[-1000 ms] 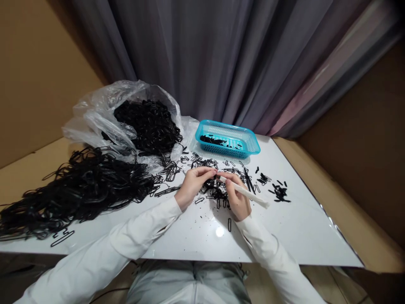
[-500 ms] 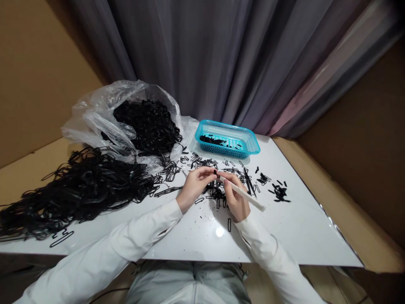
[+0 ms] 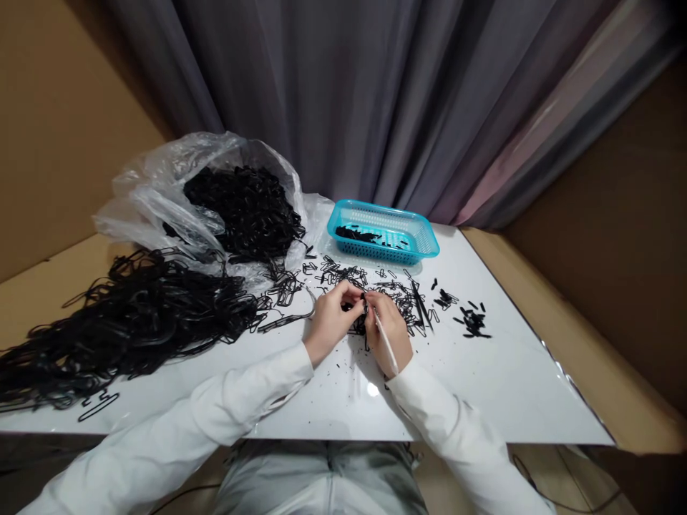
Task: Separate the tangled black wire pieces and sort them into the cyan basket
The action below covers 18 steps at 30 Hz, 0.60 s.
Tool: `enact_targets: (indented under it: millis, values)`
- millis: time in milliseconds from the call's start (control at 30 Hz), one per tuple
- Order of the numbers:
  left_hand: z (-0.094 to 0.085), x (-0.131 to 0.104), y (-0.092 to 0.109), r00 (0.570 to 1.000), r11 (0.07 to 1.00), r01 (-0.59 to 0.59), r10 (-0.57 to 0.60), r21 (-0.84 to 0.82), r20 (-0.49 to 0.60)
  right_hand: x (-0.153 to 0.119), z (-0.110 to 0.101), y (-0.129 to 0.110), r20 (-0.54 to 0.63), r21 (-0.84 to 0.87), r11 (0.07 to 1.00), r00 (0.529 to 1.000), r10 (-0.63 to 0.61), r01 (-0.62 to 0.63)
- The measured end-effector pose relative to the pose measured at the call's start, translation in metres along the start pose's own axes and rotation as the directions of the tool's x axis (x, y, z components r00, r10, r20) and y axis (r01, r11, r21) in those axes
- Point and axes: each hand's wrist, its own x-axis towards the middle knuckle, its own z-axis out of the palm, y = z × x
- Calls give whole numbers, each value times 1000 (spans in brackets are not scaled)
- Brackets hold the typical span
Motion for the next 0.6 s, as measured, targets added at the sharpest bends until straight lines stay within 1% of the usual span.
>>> enact_targets:
  millis: [133,300,467,600]
  values:
    - [-4,3,-1,996,991,-70,64,110,62,-1,2,-4,37,-109,992,997,-66,70]
    - [-10,7,1,977,955,-174,137,242,162,0,2,-8,110,-228,959,983,-146,168]
    - [-12,9,7,955,897,-255,177,361,237,1,3,-9,154,-311,922,969,-192,232]
    - [-13,9,8,939,850,-303,189,432,286,0,5,-10,169,-352,900,963,-211,259]
